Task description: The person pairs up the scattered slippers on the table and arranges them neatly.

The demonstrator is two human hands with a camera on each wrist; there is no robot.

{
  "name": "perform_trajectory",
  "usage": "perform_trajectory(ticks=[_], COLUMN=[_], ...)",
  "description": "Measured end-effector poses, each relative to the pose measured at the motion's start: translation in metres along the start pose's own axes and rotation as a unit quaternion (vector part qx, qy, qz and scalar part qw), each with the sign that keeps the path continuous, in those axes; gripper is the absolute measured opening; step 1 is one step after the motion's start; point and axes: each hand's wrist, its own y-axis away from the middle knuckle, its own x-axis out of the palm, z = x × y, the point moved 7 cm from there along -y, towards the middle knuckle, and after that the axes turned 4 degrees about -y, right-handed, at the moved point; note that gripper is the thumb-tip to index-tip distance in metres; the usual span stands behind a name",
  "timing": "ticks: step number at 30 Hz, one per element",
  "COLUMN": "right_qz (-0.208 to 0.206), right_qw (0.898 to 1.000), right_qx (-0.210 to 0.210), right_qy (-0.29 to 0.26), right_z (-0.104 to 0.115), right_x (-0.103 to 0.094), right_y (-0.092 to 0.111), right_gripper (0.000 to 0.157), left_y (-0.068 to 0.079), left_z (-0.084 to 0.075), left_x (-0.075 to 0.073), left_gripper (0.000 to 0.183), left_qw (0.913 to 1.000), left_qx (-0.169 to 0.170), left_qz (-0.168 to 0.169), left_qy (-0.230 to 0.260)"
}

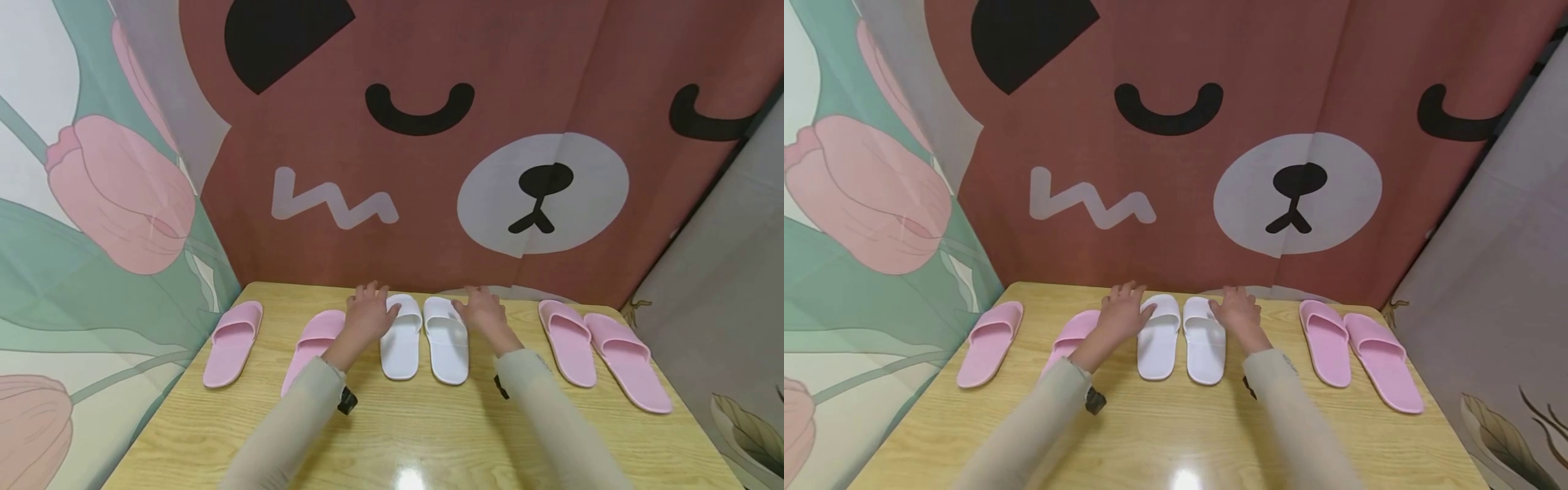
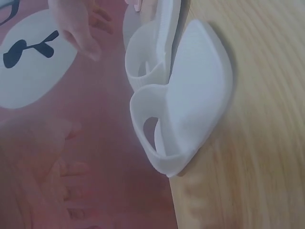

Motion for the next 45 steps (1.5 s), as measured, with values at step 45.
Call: perform_trajectory(ticks=[45], right_qz=[0.000], right_qw=[1.000], right_qx=[0.024], right_qy=[0.012], right_z=[-0.056], right_x=[-0.030], right_y=[0.017], right_gripper=[0.071], left_y=[0.049], left_z=[0.062], left_x=[-0.005], left_gripper=[0.063], left_qw=[0.9971], left_qx=[-0.025], left_qz=[-0.004], left_qy=[0.071])
